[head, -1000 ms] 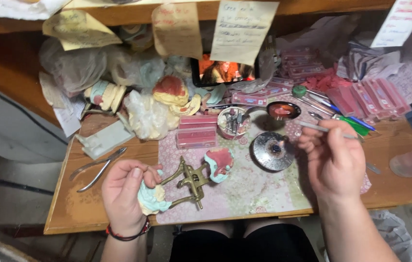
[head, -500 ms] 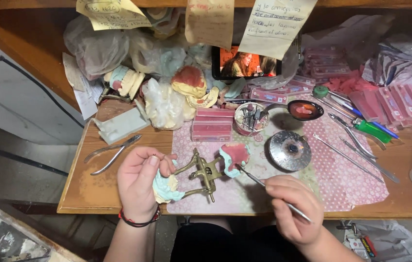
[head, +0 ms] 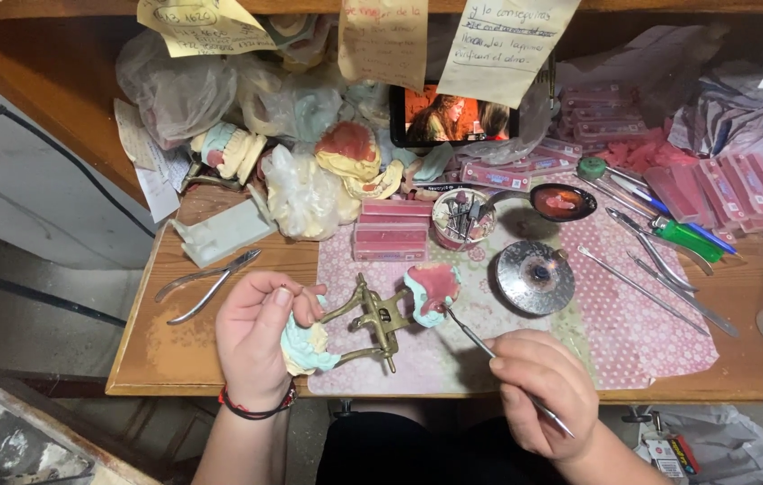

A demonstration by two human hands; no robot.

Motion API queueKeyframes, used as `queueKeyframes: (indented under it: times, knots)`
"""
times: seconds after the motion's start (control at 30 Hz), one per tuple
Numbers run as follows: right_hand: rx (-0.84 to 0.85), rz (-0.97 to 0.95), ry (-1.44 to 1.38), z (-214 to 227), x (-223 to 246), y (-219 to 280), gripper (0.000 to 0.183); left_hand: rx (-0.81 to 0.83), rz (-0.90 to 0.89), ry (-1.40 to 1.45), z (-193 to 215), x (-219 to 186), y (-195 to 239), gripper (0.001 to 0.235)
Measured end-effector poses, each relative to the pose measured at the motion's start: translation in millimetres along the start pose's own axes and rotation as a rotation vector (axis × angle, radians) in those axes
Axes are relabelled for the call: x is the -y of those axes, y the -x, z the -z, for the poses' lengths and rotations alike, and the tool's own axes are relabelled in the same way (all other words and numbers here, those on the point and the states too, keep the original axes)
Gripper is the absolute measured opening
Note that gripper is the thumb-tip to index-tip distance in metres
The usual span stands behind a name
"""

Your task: The person works at a cluttered workbench assembling a dental prosthesis. They use pliers to adjust a small metal component, then use a lighter to heat it. They apply liquid from a bottle to the pink acrylic part of the denture and use a metal tool to smooth and shape the material on the dental cast.

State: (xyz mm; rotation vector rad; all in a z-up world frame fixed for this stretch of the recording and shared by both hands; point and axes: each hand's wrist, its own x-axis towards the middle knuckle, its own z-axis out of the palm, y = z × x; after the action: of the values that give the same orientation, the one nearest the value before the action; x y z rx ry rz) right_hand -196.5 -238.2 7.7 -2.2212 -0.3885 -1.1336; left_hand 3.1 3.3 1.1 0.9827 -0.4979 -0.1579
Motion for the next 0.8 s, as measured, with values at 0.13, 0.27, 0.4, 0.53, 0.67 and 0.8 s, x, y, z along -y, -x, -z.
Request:
queueKeyframes:
  times: [0.13, 0.27, 0.4, 0.53, 0.67, 0.8]
  knots:
    - [-0.024, 0.002, -0.014, 0.9, -0.1, 0.3, 0.020, -0.011, 0.003, 0.012, -1.1, 0.4, 0.1, 0.008]
    - [-0.005, -0.021, -0.009, 1.6, -0.4, 1.7, 0.020, -0.015, 0.008, 0.043, -1.0, 1.5, 0.5, 0.007]
    - [0.012, -0.008, 0.005, 0.6, -0.1, -0.8, 0.021, -0.009, 0.012, 0.035, -0.8, 1.5, 0.5, 0.007]
    - [0.033, 0.001, -0.006, -0.1, -0.1, -2.4, 0.020, -0.015, 0.009, 0.049, -1.6, 2.4, 0.2, 0.008]
    - [0.026, -0.007, -0.016, 2.6, -4.1, 5.8, 0.022, -0.014, 0.009, 0.035, -0.8, 2.2, -0.3, 0.008]
    - [-0.270, -0.252, -0.184, 5.6, -26.5, 30.1, 0.019, -0.017, 0.015, 0.025, -0.6, 1.8, -0.3, 0.009]
